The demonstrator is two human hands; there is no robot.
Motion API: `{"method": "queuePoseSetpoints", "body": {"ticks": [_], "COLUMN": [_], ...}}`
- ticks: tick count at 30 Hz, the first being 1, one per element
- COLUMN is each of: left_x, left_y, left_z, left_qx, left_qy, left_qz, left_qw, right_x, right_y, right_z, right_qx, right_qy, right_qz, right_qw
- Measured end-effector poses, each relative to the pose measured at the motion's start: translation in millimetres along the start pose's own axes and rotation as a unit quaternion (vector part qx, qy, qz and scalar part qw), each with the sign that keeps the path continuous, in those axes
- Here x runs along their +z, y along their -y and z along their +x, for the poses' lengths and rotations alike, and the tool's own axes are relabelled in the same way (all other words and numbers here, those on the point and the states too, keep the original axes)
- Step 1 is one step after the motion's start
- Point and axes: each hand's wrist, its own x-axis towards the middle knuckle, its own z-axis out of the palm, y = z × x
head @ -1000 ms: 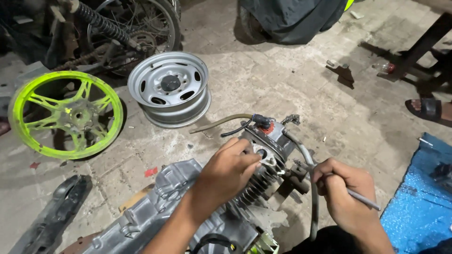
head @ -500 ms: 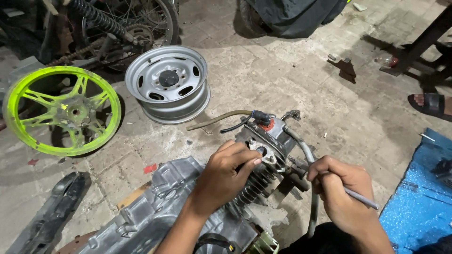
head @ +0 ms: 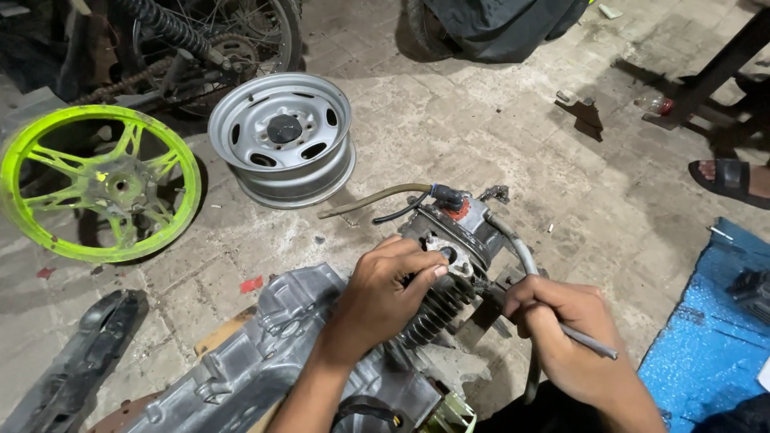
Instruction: The person uses a metal tool to scrape and clean the surface of a disassembled engine block. The hands move the tool across the metal casing to remove residue while the engine rests on the floor.
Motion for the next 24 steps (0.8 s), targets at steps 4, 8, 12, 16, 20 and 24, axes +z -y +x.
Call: {"method": "queuePoseSetpoints", "body": {"ticks": [4,8,12,16,20,24], "left_x": [1,2,0,2,4,6], "left_y": [5,5,-3,0,3,5], "left_z": [-4,-8,-4,-3,-3,-3], "left_qx": [-0.007,0.0,-0.021,-0.035,-0.017,-0.034], "left_qy": [-0.004,0.027,0.042,0.043,0.029,0.023], "left_qz": [-0.01,0.054,0.061,0.065,0.063,0.057], "left_qw": [1.0,0.998,0.997,0.996,0.997,0.998], "right_x": [0,0,0,0,0,1], "right_y": [3,2,1,-1,1,3], "right_z": [0,0,-1,-1,-1,-1], "right_qx": [0.023,0.032,0.043,0.03,0.03,0.031], "right_qy": [0.003,-0.007,-0.006,-0.001,-0.006,-0.009], "right_qz": [-0.004,0.003,0.01,0.023,0.016,0.026], "right_qw": [1.0,0.999,0.999,0.999,0.999,0.999]}}
